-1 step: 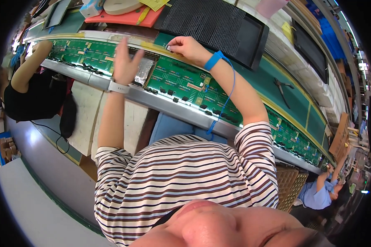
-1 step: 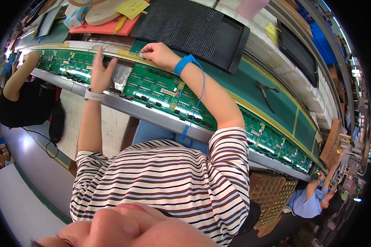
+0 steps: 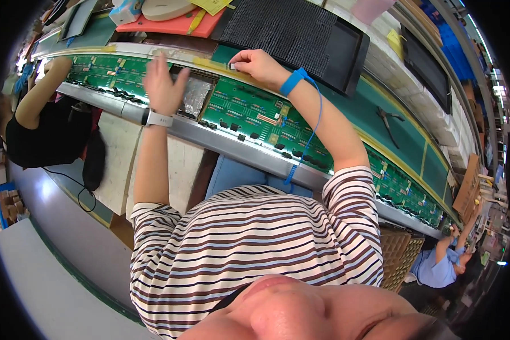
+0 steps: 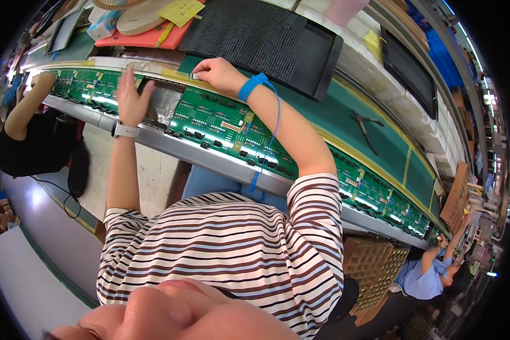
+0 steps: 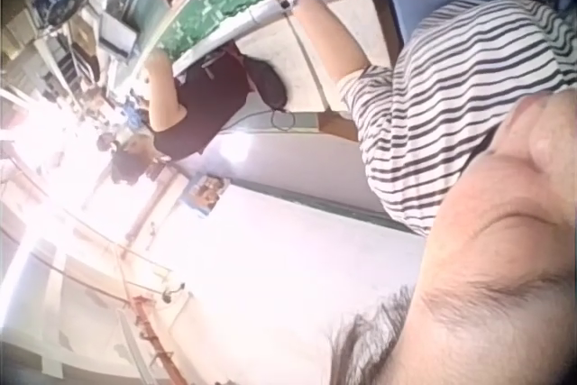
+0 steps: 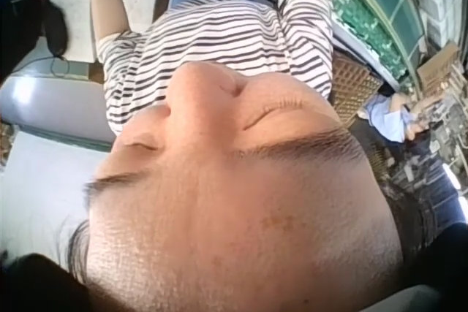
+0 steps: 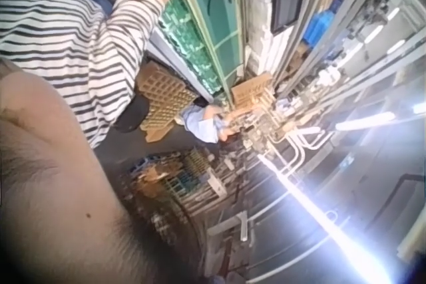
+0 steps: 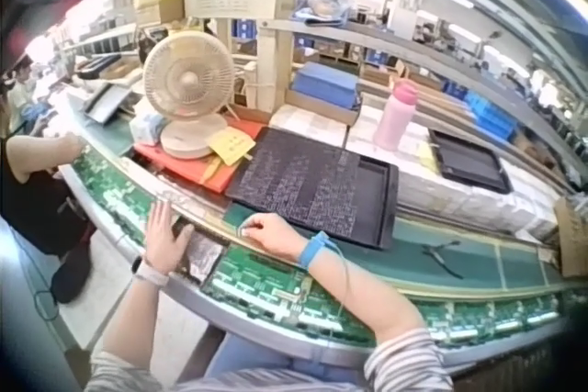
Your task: Manually assemble components onto a printed circuit board on a production line.
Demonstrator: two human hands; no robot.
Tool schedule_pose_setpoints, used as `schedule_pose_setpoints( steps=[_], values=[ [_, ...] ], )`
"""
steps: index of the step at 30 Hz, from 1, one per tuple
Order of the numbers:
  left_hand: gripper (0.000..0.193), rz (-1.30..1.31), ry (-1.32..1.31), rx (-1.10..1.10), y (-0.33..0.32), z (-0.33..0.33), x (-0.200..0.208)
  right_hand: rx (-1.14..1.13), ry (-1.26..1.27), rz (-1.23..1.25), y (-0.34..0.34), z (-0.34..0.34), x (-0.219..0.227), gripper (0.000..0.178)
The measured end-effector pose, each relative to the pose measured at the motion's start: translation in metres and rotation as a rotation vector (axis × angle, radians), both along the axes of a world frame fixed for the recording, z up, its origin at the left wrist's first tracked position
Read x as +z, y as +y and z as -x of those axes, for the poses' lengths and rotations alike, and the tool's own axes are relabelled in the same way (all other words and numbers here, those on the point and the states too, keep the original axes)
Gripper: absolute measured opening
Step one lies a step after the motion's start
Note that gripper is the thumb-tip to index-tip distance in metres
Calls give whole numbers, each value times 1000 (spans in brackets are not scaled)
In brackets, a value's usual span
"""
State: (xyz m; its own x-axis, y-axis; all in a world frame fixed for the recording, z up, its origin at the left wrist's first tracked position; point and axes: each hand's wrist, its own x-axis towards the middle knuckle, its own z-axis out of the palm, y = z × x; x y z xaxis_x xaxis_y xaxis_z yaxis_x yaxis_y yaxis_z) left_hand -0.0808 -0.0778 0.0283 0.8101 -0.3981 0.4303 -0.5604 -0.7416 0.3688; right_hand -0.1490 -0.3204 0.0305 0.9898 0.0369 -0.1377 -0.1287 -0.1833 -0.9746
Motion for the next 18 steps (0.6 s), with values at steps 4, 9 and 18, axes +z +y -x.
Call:
schedule_pose_setpoints(
  steps=[4,9,18],
  values=[
    [69,-469,78,383,30,-20,-21,145,-132,524,5,-5,-6,20],
    [71,-497,199,344,32,-19,-22,155,-281,870,18,4,-3,19],
    [66,-414,260,190,14,25,1,132,-326,942,25,9,-2,18]
  ],
)
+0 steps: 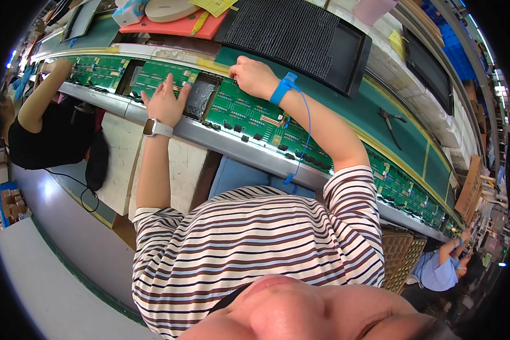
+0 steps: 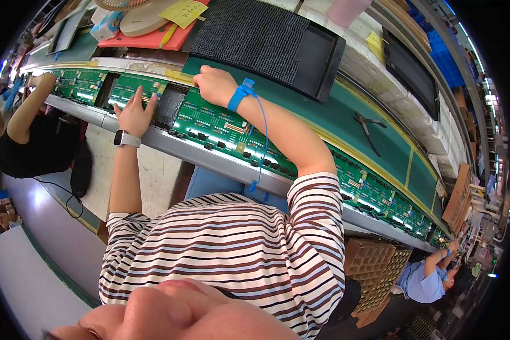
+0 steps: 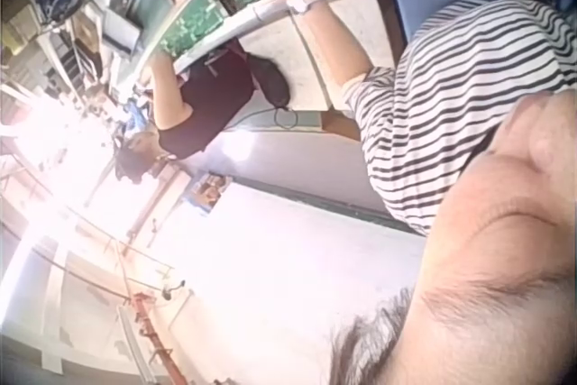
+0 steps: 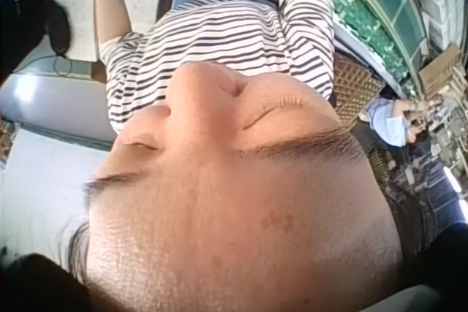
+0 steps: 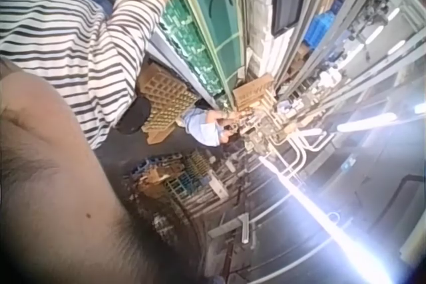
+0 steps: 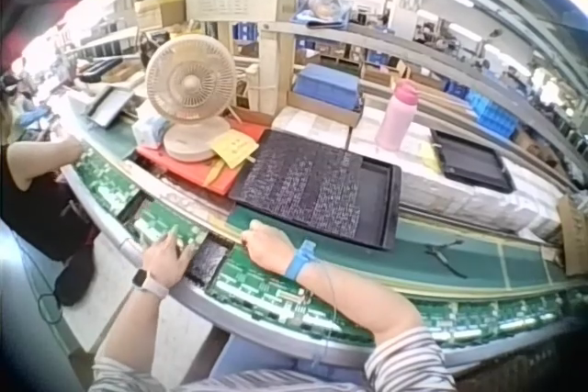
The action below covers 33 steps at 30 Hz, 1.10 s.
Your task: Manually assemble components onto a printed circuit board on a production line.
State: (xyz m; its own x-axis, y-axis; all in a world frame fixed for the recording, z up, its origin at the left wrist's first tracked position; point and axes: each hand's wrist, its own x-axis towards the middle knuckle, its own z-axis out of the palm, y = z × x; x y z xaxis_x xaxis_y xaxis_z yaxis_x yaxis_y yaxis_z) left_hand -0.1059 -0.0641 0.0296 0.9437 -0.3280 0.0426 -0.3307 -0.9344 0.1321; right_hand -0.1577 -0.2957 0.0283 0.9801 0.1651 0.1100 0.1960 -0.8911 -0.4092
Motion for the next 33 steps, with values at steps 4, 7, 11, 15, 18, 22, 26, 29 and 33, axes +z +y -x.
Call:
schedule_pose_setpoints(
  steps=[4,7,11,15,18,22,26,29,33],
  values=[
    [63,72,15,-96,-6,20,5,8,-49,23,-1,2,-3,17],
    [62,118,-41,-174,-11,29,1,32,-54,26,0,3,-2,18],
    [59,120,-47,-230,-19,41,2,107,-33,-45,2,10,-1,20],
    [54,131,-121,-240,-16,43,-5,55,-249,-157,-21,26,18,25],
    [51,145,-111,-277,-16,41,-4,-44,-387,-115,-80,46,43,21],
    [49,189,-119,-315,-22,43,-2,-468,-438,-67,-173,63,38,14],
    [48,198,-116,-341,-25,48,-4,-511,-181,-358,-194,66,13,34],
    [49,190,-98,-350,-30,55,-3,-471,-72,-396,-192,66,4,45],
    [50,187,-87,-364,-40,67,2,-462,-30,-465,-195,68,0,44]
  ],
)
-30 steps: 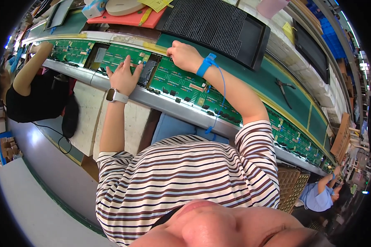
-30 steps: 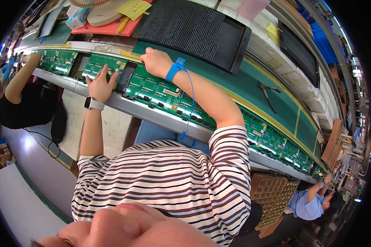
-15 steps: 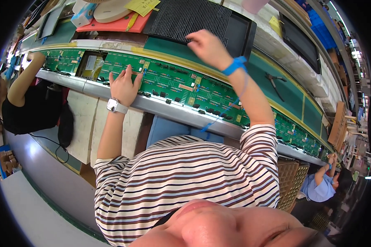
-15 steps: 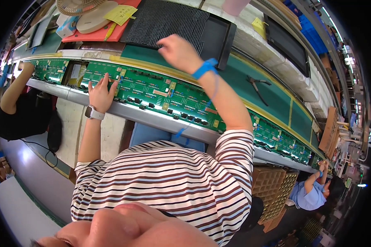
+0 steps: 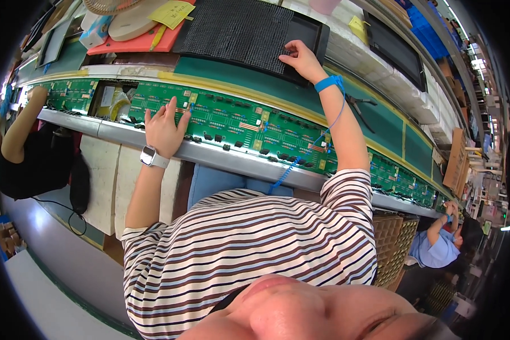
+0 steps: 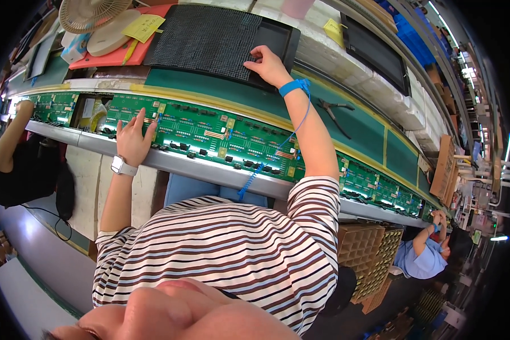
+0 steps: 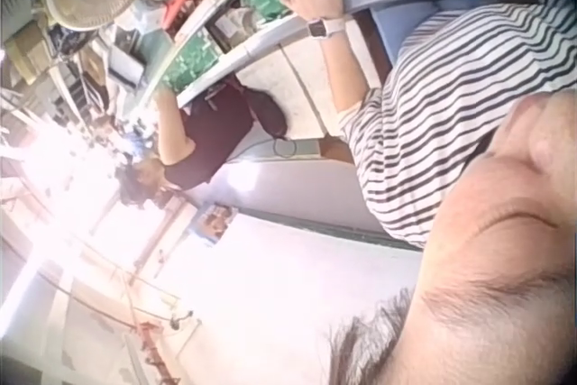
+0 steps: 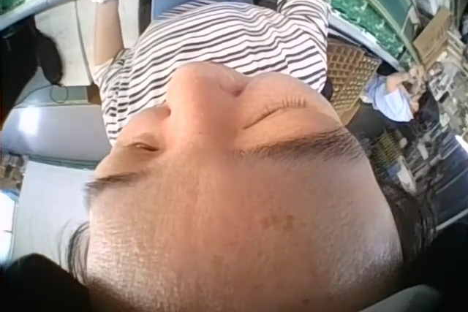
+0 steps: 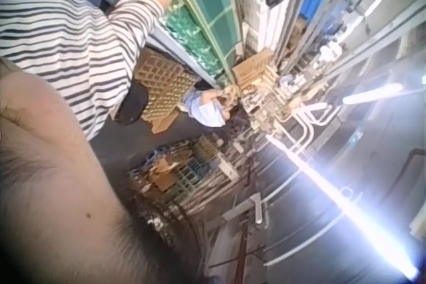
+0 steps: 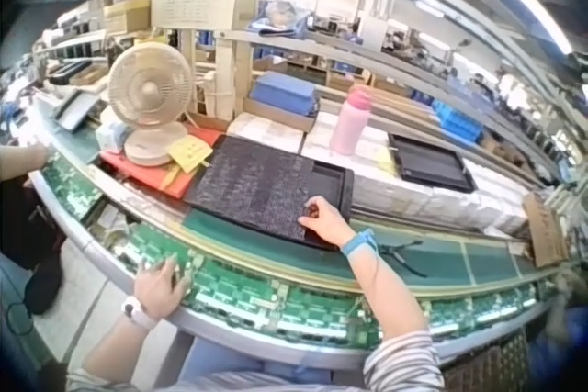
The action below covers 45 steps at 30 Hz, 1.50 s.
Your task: Manually assemble components onto a printed circuit board on a production line.
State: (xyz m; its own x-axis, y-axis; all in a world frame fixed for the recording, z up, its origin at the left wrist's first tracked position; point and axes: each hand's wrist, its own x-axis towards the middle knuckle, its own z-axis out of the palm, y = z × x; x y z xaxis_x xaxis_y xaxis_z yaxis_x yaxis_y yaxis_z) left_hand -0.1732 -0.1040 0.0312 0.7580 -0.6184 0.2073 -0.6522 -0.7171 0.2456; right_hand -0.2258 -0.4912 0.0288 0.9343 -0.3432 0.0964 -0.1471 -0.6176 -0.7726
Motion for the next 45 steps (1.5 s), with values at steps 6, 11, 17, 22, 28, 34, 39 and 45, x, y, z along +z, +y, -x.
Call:
schedule_pose_setpoints(
  steps=[6,11,17,22,28,34,39,45],
  values=[
    [50,18,-37,-48,-10,12,-1,78,18,-72,-6,9,8,46],
    [51,16,-66,-96,-20,22,2,171,83,-14,-2,17,20,47],
    [50,35,-94,-171,-30,33,4,198,-11,239,6,14,16,46],
    [52,-8,-51,-168,-34,35,7,125,-69,257,5,15,11,44],
    [60,25,25,-157,-49,22,42,70,-323,136,67,33,57,46],
    [61,331,81,-244,-86,24,37,175,-261,-60,155,37,54,47],
    [37,343,128,-166,-83,19,25,229,-157,-264,181,37,55,48],
    [25,831,907,-63,-70,3,20,324,-196,-296,175,28,38,34]
  ],
)
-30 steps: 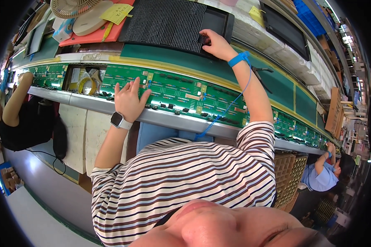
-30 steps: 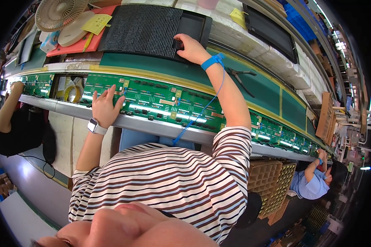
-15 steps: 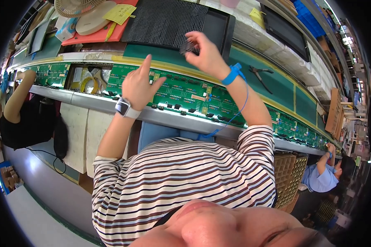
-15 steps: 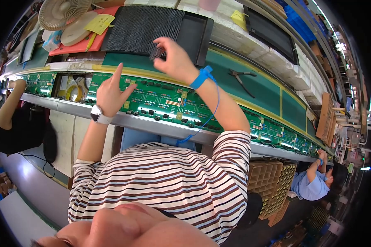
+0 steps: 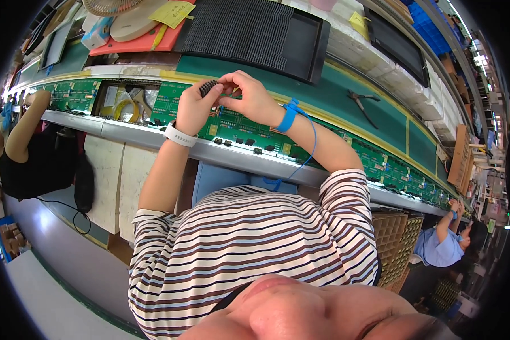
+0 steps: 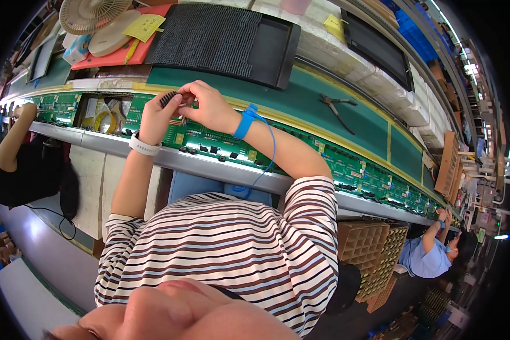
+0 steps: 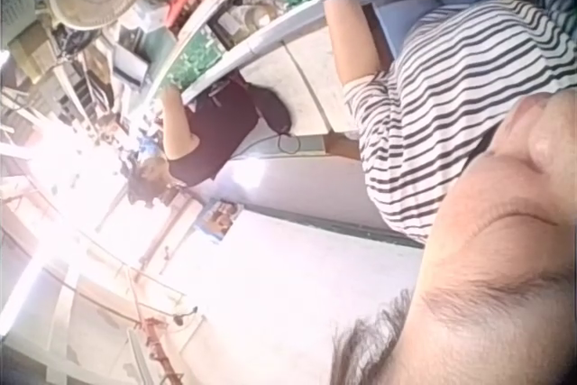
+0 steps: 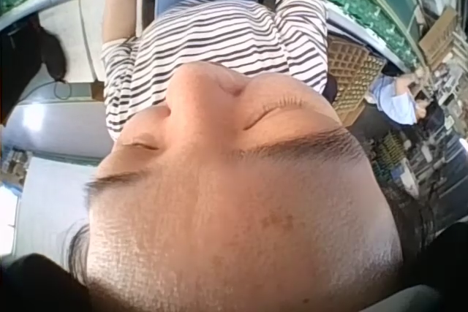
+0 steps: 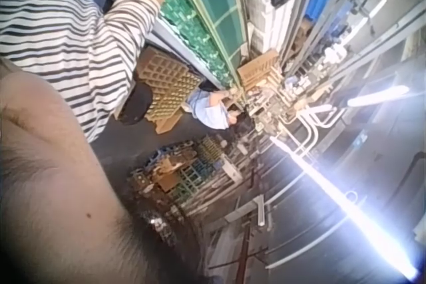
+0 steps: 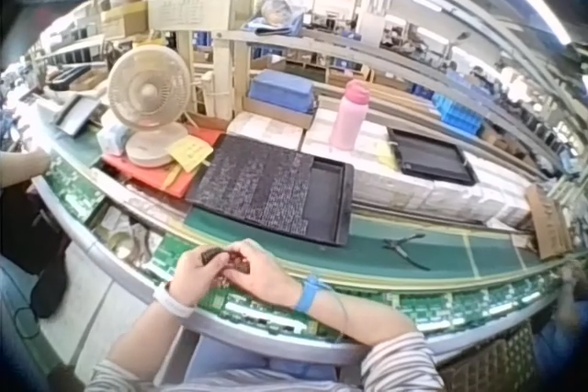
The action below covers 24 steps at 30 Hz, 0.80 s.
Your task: Manually assemble components onto a printed circuit board on a production line.
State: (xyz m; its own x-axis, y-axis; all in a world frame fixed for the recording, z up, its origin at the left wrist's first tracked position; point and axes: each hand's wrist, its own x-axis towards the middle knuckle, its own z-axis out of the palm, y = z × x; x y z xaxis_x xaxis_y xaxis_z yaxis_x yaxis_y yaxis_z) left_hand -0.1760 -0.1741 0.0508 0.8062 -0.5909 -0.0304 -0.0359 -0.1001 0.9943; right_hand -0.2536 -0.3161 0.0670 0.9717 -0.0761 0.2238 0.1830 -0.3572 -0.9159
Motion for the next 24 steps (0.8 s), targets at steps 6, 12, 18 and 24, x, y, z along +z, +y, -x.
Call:
schedule_pose_setpoints(
  steps=[6,12,18,24],
  values=[
    [24,97,216,-85,0,2,10,-5,133,-211,-14,-9,-14,19],
    [25,-97,0,-91,3,-7,-2,-19,493,-492,-45,-26,-22,19],
    [23,-133,-29,-53,4,-9,-5,26,53,654,-43,-39,-49,19],
    [19,-23,103,-67,9,-10,-8,4,171,778,-27,-30,-33,18]
  ],
)
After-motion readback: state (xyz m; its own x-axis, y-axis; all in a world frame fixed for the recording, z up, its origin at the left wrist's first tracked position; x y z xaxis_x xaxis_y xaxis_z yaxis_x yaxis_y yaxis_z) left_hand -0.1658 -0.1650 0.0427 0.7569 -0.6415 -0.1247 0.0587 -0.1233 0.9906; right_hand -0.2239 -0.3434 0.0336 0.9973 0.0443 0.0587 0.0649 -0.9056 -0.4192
